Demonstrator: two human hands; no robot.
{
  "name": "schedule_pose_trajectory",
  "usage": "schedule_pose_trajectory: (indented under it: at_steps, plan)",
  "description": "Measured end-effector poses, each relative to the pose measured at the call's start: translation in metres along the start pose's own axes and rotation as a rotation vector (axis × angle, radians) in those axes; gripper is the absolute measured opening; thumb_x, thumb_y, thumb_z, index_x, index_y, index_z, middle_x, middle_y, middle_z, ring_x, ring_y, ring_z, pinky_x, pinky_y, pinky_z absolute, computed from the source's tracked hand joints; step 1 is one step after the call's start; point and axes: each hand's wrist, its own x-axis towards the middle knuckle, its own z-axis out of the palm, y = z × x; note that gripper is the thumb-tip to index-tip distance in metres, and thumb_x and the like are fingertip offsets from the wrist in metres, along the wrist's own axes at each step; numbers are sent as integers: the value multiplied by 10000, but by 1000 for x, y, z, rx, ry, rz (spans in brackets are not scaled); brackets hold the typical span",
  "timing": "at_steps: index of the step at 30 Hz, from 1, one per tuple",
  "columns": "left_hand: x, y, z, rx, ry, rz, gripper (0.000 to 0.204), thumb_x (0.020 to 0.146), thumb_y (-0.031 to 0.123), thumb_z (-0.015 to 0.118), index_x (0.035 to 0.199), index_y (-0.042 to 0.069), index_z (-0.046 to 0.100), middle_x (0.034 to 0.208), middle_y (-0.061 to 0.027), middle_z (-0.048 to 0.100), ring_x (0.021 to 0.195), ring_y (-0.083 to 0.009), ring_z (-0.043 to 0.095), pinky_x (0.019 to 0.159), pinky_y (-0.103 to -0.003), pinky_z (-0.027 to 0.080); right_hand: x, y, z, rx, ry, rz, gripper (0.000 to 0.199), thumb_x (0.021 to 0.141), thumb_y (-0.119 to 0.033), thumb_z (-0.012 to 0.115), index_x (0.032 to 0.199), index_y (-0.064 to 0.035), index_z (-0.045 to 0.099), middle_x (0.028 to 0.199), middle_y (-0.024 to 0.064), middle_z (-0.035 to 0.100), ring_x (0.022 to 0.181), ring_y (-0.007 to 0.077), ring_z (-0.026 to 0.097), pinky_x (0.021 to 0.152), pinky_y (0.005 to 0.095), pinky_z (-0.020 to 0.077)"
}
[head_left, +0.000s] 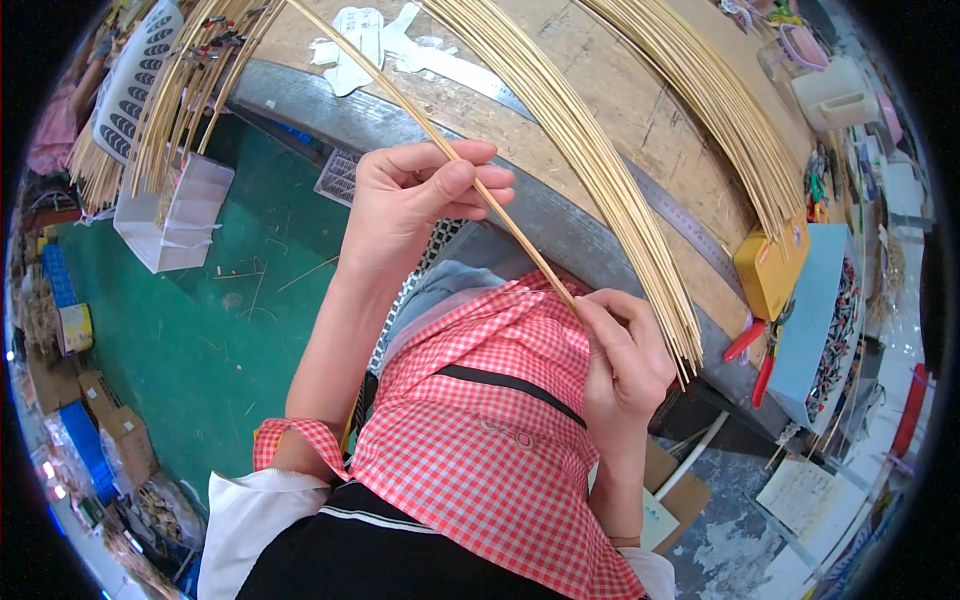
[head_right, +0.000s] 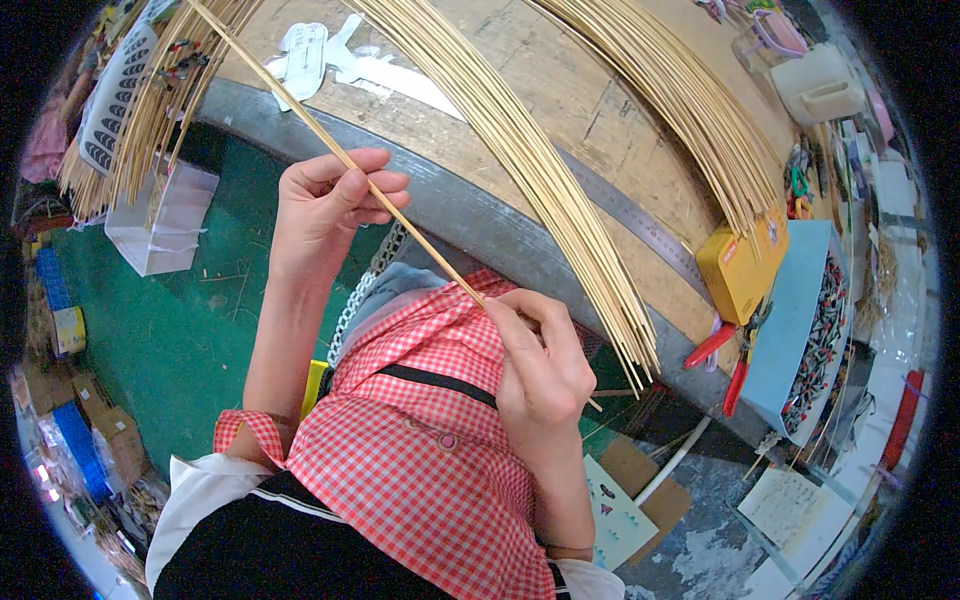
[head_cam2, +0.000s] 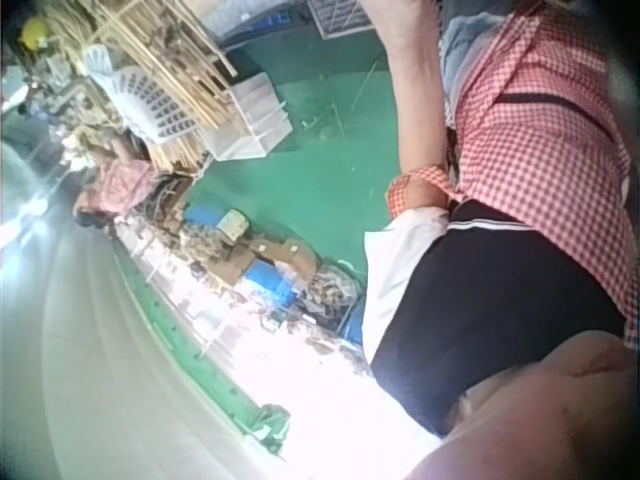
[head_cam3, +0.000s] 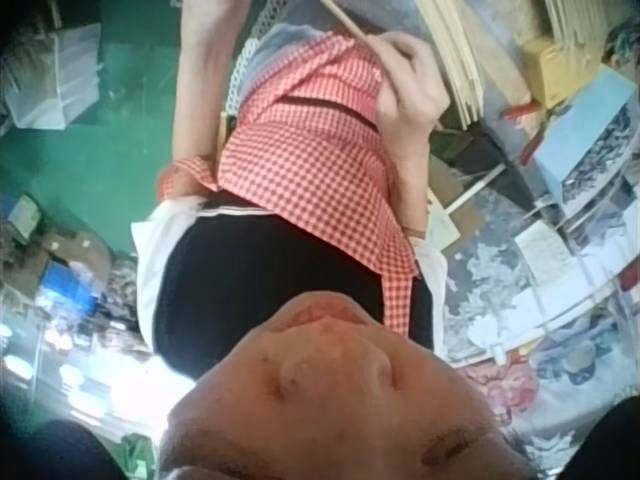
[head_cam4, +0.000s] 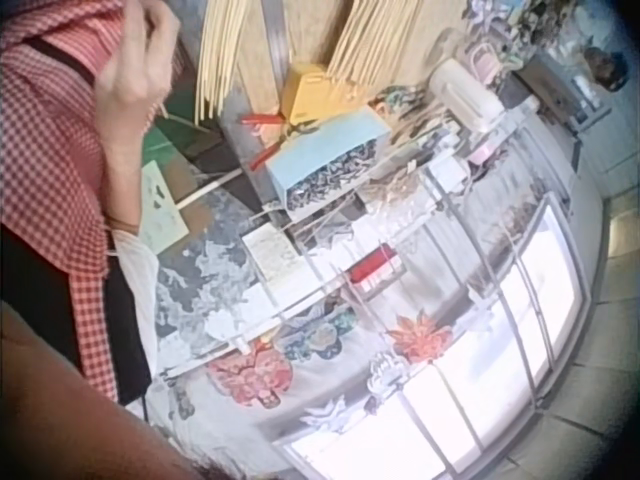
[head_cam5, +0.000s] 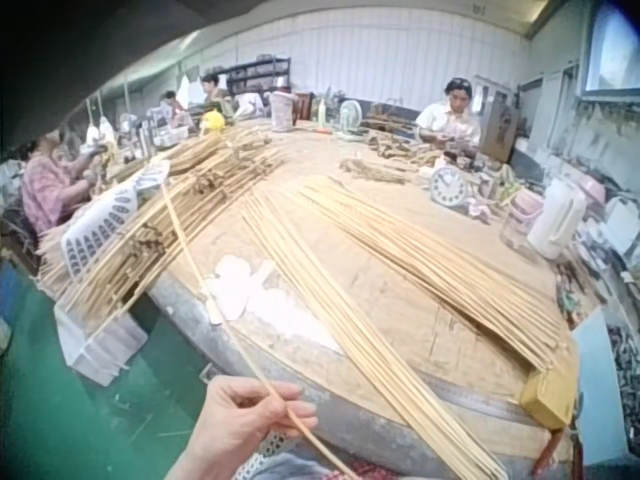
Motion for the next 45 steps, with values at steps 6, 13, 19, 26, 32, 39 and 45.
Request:
schedule_pose_trajectory:
  at_steps: [6, 13, 19, 26, 32, 39, 45]
  plan:
    - [1, -1, -6, 43, 6, 0, 226, 888, 119, 615, 1020, -64, 630, 866, -199, 689, 772, -265, 702, 618, -287, 591, 8, 12, -9, -46, -76, 48, 183, 770, 75, 617, 946, 31, 641, 890, 158, 624, 801, 259, 632, 697, 312, 494]
    - [3, -3, -6, 29, -32, 1, 201, 877, 108, 628, 987, -60, 634, 848, -192, 688, 754, -261, 702, 615, -296, 589, 33, 56, -4, -440, -17, 79, 74, 791, -2, 617, 841, 0, 564, 849, 143, 533, 826, 328, 544, 703, 426, 441]
    - [2, -3, -6, 4, -71, 1, 206, 871, 134, 648, 962, -51, 655, 855, -174, 693, 771, -228, 701, 628, -259, 573, 37, 56, -1, -532, -22, 74, 89, 788, 10, 602, 837, 11, 528, 855, 156, 522, 824, 337, 538, 703, 430, 441]
    - [2, -2, -4, 23, -63, -9, 203, 869, 138, 652, 957, -44, 659, 849, -169, 694, 766, -218, 701, 631, -255, 572, 37, 54, -6, -577, -11, 101, 67, 807, 27, 567, 842, 22, 510, 865, 170, 516, 816, 354, 542, 701, 438, 436]
    - [1, -4, -3, 55, -54, -4, 189, 871, 107, 634, 969, -55, 642, 849, -186, 689, 759, -252, 701, 631, -289, 585, 25, 41, -24, -348, 140, 187, 75, 819, 55, 557, 887, 28, 544, 847, 170, 565, 762, 320, 578, 698, 371, 458]
    - [-2, -4, 5, 13, -54, -25, 207, 869, 101, 633, 986, -70, 633, 862, -204, 685, 754, -265, 701, 618, -291, 590, 4, 7, -25, -165, 154, 68, 228, 760, 105, 600, 963, 25, 666, 861, 150, 593, 763, 238, 603, 676, 288, 470]
    - [-5, 0, 11, -8, -78, 12, 249, 859, 129, 652, 1001, -76, 637, 858, -213, 685, 749, -262, 702, 601, -280, 589, -2, -1, -7, -94, 72, -11, 317, 700, 159, 602, 991, 49, 665, 861, 152, 575, 721, 215, 600, 624, 263, 485]
